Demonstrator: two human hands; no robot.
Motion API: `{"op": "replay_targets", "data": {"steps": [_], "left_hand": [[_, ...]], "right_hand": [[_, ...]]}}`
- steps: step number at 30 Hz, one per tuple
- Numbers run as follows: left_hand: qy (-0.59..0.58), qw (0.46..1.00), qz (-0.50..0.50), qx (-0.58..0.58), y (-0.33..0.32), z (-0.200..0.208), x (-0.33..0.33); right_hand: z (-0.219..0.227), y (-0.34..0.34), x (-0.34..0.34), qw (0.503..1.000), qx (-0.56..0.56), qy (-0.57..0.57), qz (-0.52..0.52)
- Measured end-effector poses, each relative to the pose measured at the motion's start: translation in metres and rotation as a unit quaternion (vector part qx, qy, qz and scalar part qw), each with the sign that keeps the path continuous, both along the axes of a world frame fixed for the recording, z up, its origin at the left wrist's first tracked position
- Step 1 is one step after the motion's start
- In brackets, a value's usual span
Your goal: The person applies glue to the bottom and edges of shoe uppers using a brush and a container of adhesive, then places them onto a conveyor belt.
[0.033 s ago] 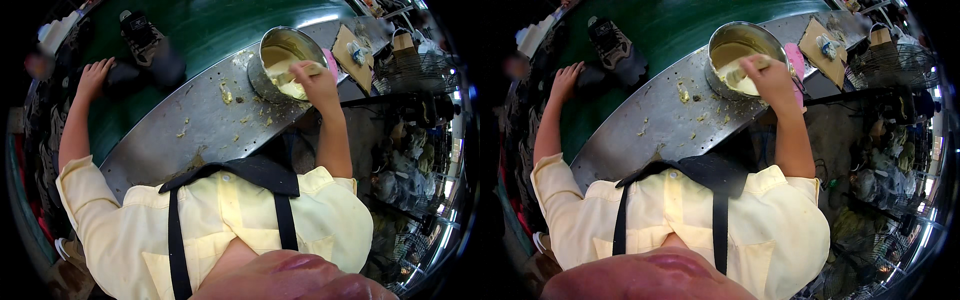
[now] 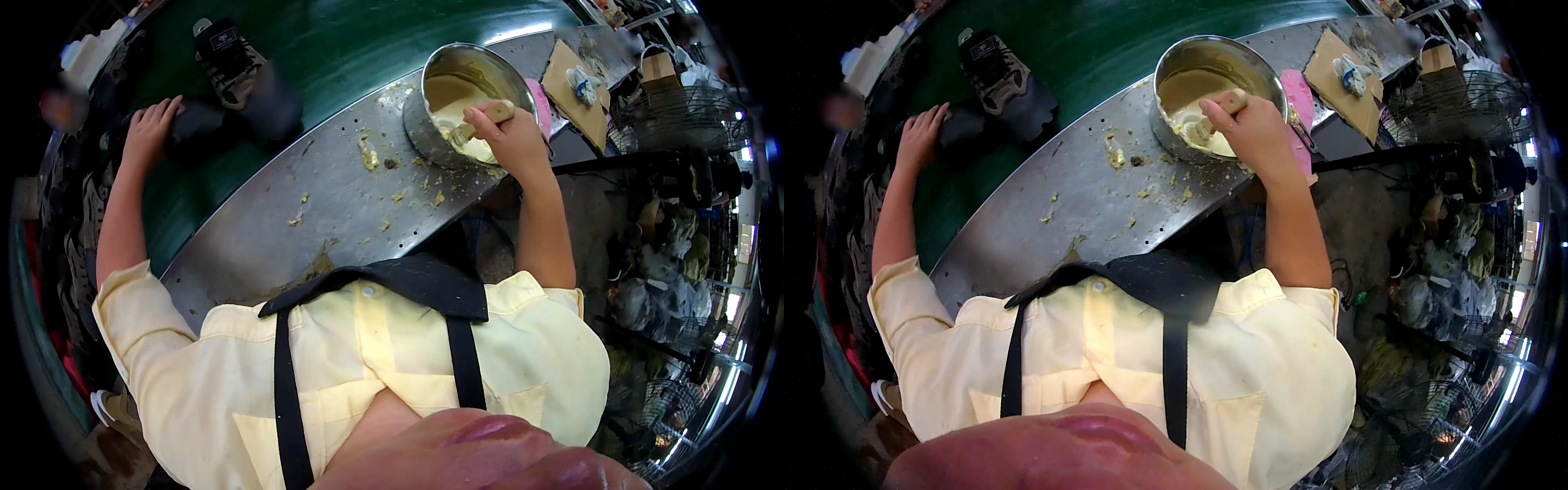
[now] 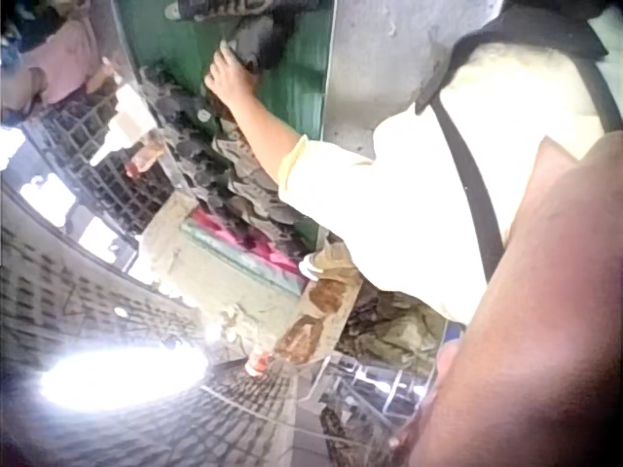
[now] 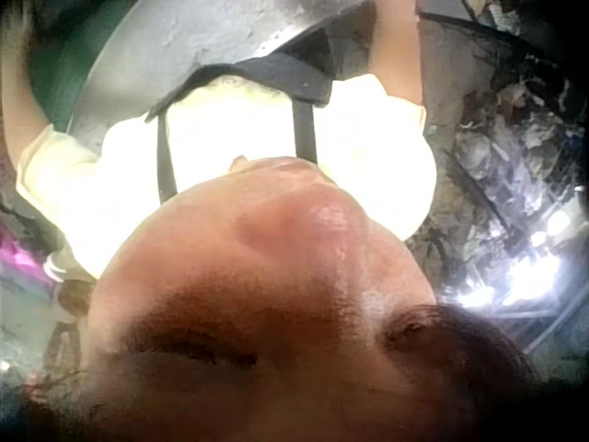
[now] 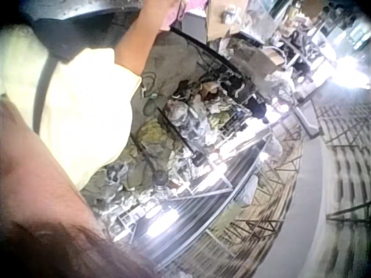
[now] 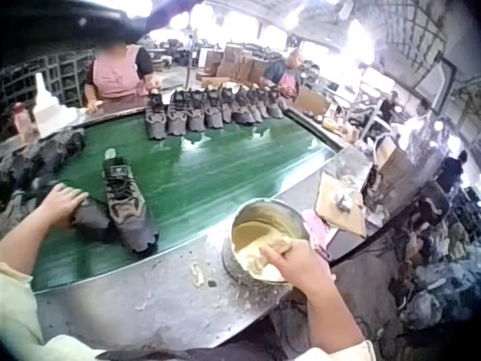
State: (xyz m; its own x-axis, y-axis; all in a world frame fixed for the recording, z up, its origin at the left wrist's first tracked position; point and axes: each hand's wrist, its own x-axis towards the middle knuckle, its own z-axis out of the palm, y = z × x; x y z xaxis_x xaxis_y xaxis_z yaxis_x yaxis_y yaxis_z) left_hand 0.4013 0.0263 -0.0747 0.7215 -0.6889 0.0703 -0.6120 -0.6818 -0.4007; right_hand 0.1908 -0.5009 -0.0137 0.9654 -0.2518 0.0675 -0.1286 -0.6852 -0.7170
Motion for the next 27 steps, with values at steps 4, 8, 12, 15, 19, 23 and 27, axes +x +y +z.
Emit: {"op": "replay_targets", "data": {"steps": [4,8,12,15,19,23,27], "left_hand": [[-0.057,0.983,0.057,-0.166,-0.014,0.043,-0.043],[-0.039,0.868,0.180,-0.461,0.000,0.064,-0.073],[0.098,0.571,0.182,-0.795,0.055,0.045,-0.103],[0.276,0.307,0.079,-0.907,0.080,0.003,-0.123],[0.199,0.178,0.096,-0.959,-0.014,0.039,-0.173],[0.388,0.232,0.082,-0.888,-0.055,0.026,-0.192],[0.424,0.366,0.051,-0.827,-0.118,0.031,-0.204]], "right_hand": [[-0.002,-0.009,0.003,0.999,-0.002,-0.033,-0.002],[0.011,-0.014,-0.005,0.993,0.080,-0.077,-0.034],[0.030,-0.012,-0.015,0.985,0.123,-0.105,-0.066],[0.027,-0.014,-0.020,0.978,0.149,-0.132,-0.068],[0.031,-0.007,-0.027,0.970,0.174,-0.161,-0.060],[0.026,-0.011,-0.029,0.956,0.183,-0.223,-0.047],[0.028,-0.016,-0.027,0.962,0.219,-0.160,-0.005]]}}
